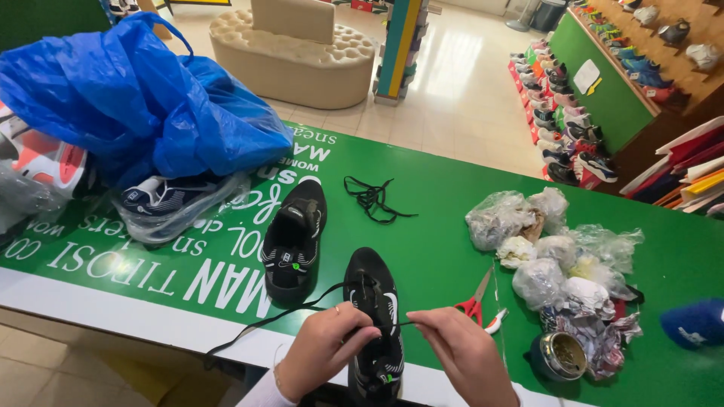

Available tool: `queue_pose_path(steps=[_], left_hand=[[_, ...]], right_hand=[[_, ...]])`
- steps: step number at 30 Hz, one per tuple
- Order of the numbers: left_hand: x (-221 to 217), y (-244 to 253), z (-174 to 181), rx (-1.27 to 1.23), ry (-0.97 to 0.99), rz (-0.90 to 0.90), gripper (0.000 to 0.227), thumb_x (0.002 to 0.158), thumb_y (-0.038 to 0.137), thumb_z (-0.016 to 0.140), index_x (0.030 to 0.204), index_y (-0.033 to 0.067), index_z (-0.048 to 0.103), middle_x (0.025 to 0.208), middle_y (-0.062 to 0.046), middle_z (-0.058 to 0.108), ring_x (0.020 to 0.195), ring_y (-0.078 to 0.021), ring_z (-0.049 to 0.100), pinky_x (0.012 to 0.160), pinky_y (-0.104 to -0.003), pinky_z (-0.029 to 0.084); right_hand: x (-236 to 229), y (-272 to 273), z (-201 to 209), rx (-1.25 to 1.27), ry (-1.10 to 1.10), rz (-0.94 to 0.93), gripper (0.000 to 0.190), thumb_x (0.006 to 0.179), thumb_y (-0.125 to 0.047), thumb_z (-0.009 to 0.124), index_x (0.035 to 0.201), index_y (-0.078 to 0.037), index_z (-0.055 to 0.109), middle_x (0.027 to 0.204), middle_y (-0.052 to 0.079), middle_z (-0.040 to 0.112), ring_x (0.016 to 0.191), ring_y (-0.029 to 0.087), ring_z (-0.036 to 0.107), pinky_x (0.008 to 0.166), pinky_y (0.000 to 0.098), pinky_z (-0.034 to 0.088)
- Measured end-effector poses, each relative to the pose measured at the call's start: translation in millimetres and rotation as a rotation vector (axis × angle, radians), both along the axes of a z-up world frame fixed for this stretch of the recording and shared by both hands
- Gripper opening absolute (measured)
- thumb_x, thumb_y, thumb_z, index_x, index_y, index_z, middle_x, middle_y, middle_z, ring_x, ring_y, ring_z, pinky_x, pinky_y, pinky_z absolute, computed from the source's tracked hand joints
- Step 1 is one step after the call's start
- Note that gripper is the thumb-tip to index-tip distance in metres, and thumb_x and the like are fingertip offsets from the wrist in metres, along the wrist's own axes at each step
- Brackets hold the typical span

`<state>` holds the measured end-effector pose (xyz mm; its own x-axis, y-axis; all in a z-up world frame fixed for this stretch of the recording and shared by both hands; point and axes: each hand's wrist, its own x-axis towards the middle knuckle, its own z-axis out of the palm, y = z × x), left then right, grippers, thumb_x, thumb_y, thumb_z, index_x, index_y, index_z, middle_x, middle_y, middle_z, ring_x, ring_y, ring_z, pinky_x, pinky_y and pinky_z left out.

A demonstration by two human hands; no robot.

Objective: Lacing a pair of black sneakers on a store counter.

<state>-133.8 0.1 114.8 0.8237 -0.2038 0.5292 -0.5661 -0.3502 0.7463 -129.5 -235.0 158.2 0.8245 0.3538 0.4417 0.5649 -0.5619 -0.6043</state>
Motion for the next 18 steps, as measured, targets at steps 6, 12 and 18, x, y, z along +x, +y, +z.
queue_pose_path(steps=[6, 12, 18], left_hand=[[1.0, 2.9, 19.4, 0.097, -0.047, -0.014, 0.031, 0.087, 0.022, 0.075, 0.115, 0.009, 0.068, 0.102, -0.005, 0.072, 0.084, -0.0209, 0.067, 0.073, -0.031, 0.053], [2.2, -5.7, 18.5, 0.037, 0.058, -0.127, 0.033, 0.095, 0.018, 0.063, 0.126, 0.0061, 0.065, 0.104, -0.007, 0.074, 0.08, -0.0214, 0.071, 0.07, -0.03, 0.057], [8.5, -1.6, 1.1, 0.079, -0.02, -0.013, 0.01, 0.095, 0.016, 0.066, 0.099, 0.011, 0.073, 0.081, -0.001, 0.066, 0.059, -0.016, 0.06, 0.055, -0.028, 0.049]], right_hand=[[3.3, 15.4, -7.0, 0.007, -0.004, 0.016, 0.02, 0.084, -0.009, 0.074, 0.103, -0.012, 0.078, 0.095, -0.002, 0.074, 0.069, 0.01, 0.066, 0.06, 0.024, 0.053], [2.9, 31.9, -4.1, 0.063, -0.033, 0.117, 0.022, 0.083, -0.005, 0.072, 0.105, -0.008, 0.073, 0.103, 0.002, 0.075, 0.082, 0.016, 0.071, 0.071, 0.0262, 0.058], [1.3, 25.8, -10.7, 0.075, -0.03, -0.034, 0.023, 0.079, -0.004, 0.078, 0.101, -0.012, 0.08, 0.097, -0.002, 0.071, 0.073, 0.009, 0.065, 0.062, 0.0225, 0.053]])
